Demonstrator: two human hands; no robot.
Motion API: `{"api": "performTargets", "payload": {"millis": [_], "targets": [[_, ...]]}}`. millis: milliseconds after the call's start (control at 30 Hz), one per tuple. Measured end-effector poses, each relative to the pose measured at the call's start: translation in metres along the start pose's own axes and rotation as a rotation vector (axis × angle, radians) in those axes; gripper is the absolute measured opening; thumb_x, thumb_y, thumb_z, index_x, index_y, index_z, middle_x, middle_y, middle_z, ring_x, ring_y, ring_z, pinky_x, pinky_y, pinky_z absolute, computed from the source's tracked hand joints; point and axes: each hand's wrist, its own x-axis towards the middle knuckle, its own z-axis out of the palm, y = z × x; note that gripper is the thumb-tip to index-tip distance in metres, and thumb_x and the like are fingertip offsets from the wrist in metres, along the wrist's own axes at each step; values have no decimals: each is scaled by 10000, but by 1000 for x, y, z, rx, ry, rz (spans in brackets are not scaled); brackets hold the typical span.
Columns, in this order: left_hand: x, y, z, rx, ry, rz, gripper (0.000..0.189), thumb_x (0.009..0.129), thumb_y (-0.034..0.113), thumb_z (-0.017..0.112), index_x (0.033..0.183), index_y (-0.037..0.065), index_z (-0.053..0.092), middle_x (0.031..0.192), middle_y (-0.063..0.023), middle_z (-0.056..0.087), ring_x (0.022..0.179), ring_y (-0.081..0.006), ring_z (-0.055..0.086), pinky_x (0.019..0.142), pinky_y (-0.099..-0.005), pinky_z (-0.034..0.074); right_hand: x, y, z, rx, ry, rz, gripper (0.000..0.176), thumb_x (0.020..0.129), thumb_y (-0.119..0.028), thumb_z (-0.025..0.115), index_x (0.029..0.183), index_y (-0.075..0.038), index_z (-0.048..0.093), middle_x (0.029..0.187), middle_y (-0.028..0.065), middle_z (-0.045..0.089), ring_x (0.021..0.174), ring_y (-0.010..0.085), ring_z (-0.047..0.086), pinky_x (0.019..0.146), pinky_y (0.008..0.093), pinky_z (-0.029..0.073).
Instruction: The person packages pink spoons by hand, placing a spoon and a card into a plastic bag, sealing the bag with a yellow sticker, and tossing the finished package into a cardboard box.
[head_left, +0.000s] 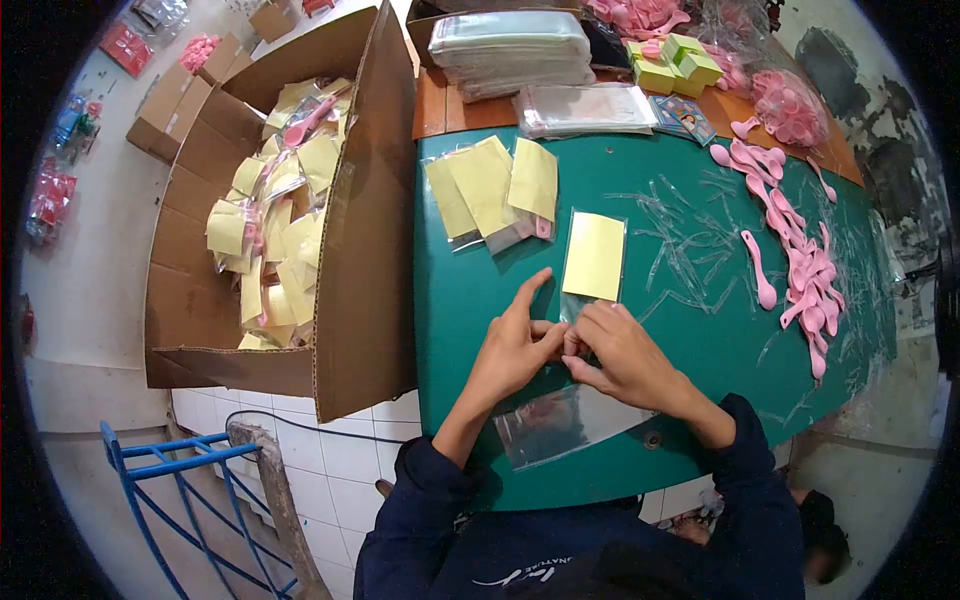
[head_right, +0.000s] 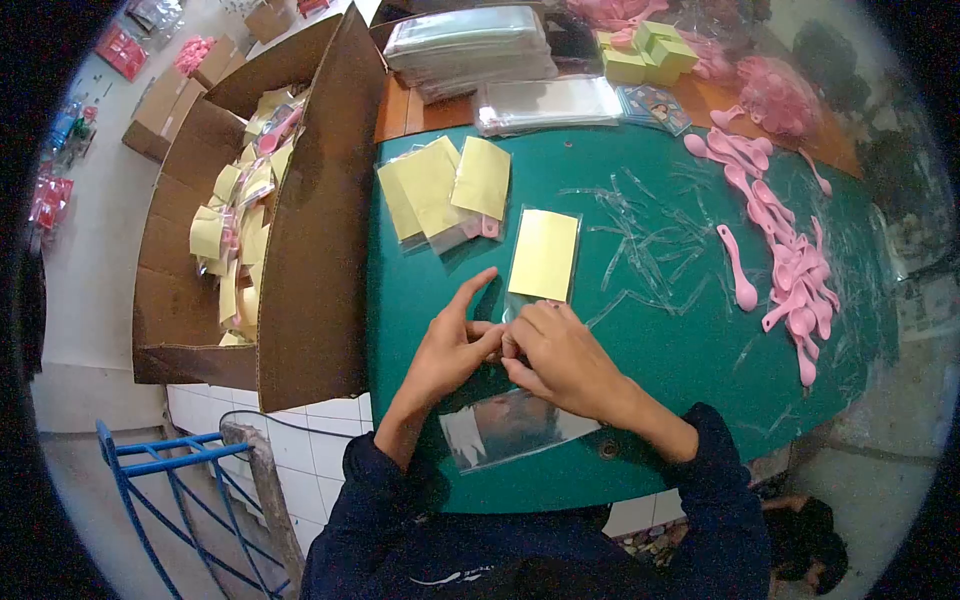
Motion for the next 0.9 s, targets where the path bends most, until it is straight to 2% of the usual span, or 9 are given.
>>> {"api": "performTargets", "payload": {"millis": [67, 167, 200, 300, 400, 467, 533, 567, 900], "targets": [[2, -7, 2, -169, 7, 25, 591, 850, 102, 584, 1357, 36, 288, 732, -129, 667, 688, -155, 655, 644, -301, 508, 1, -2, -3, -29, -46, -15, 149, 742, -106, 634, 805, -56, 509, 795, 95, 496, 803, 271, 495, 743, 378, 376], [5, -8, 1, -12, 142, 103, 568, 874, 31, 554, 1375, 71, 288, 837, -116, 661, 748, -114, 617, 663, -265, 511, 0, -8, -15, 38, -161, -54, 149, 749, -122, 631, 813, -61, 512, 821, 101, 511, 827, 276, 510, 750, 377, 382], [5, -8, -1, -36, 117, 85, 561, 877, 38, 554, 1372, 69, 291, 843, -115, 663, 755, -110, 616, 659, -257, 507, -1, -10, -20, 81, -209, -72, 150, 750, -126, 634, 813, -62, 514, 825, 99, 515, 827, 271, 515, 744, 372, 385], [5, -6, -6, -122, 43, 45, 520, 880, 69, 558, 1346, 62, 328, 816, -103, 670, 748, -97, 618, 642, -246, 500, -1, 9, -57, 350, -274, 90, 156, 754, -140, 641, 824, -60, 527, 834, 96, 525, 813, 255, 529, 718, 358, 395], [-2, 6, -6, -137, -4, 22, 473, 882, 101, 562, 1318, 57, 383, 753, -80, 676, 714, -77, 613, 623, -235, 491, -1, 13, -54, 192, -68, 84, 167, 757, -153, 646, 831, -52, 536, 822, 101, 525, 779, 250, 532, 692, 354, 402], [-5, 13, -7, -35, -28, -4, 481, 894, 103, 556, 1336, 60, 373, 774, -74, 674, 734, -56, 593, 625, -199, 465, -1, 5, -37, 124, -28, 48, 187, 764, -170, 651, 858, -51, 542, 847, 102, 515, 822, 260, 521, 699, 360, 390], [-6, 11, -7, -25, -31, 0, 488, 892, 100, 558, 1343, 62, 374, 748, -65, 668, 710, -54, 588, 623, -207, 475, -2, -3, -21, -14, 26, 11, 202, 763, -178, 656, 871, -50, 543, 862, 101, 508, 847, 264, 513, 702, 364, 383], [-6, 11, -7, -23, -29, 3, 492, 891, 98, 559, 1346, 63, 375, 734, -60, 665, 698, -53, 586, 623, -212, 479, -3, -4, -15, -98, 25, -8, 214, 755, -167, 661, 884, -45, 541, 878, 96, 499, 870, 268, 501, 703, 368, 374], [-10, 11, 2, 17, 66, 32, 682, 866, 38, 567, 1440, 144, 213, 748, -74, 662, 702, -76, 597, 623, -266, 510, -3, -9, -4, -245, 20, -60, 212, 717, -116, 660, 874, -37, 541, 842, 89, 485, 838, 255, 501, 697, 367, 373]]}}
